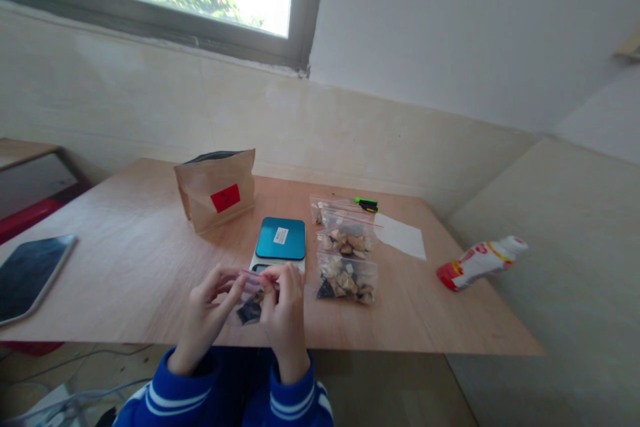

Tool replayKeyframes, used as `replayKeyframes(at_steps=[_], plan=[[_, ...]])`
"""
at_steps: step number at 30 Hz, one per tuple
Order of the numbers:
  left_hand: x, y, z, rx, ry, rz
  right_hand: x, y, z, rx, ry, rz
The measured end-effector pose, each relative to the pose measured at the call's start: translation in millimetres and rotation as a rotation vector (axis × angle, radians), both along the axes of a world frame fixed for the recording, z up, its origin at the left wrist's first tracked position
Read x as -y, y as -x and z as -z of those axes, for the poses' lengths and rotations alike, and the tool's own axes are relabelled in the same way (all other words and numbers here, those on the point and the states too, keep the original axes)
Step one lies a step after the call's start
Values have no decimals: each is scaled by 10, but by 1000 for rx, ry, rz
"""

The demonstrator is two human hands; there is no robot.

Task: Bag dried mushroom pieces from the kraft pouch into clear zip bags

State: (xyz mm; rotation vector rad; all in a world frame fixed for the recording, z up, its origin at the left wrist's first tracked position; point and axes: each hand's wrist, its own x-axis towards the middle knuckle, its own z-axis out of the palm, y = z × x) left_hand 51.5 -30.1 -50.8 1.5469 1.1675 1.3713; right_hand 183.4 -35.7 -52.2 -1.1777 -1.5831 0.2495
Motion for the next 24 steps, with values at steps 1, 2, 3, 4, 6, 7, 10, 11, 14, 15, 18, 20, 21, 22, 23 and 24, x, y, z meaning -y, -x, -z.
replayKeyframes(at_steps=[1,2,3,4,6,7,10,11,14,15,18,20,21,22,23,24], plan=[[3,10,-6,-9,-9,1,13,-7,-25,5,27,-25],[9,20,-15,-20,-19,5,25,-12,-51,10,47,-43],[16,26,-24,-32,-27,13,34,-15,-74,16,58,-54],[23,30,-33,-42,-32,20,40,-15,-94,22,59,-58],[33,30,-46,-53,-31,30,41,-11,-118,29,46,-55],[34,26,-49,-55,-27,29,37,-5,-120,27,33,-54],[23,12,-49,-65,-30,18,11,18,-96,5,-4,-48],[18,8,-49,-72,-37,13,2,28,-80,-3,-13,-43],[14,-6,-56,-100,-80,-4,-18,59,-30,-22,-16,-25],[18,-13,-62,-111,-99,-13,-21,68,-16,-24,-11,-18],[41,-42,-83,-143,-168,-47,-19,91,4,-10,-15,16],[55,-61,-97,-155,-212,-56,-11,99,-2,2,-38,42],[59,-65,-104,-152,-230,-61,-8,100,-9,2,-51,52],[60,-65,-110,-148,-240,-67,-5,99,-17,-2,-61,56],[59,-58,-115,-142,-244,-74,-2,94,-26,-8,-67,55],[57,-45,-118,-138,-241,-79,-1,86,-34,-13,-68,48]])
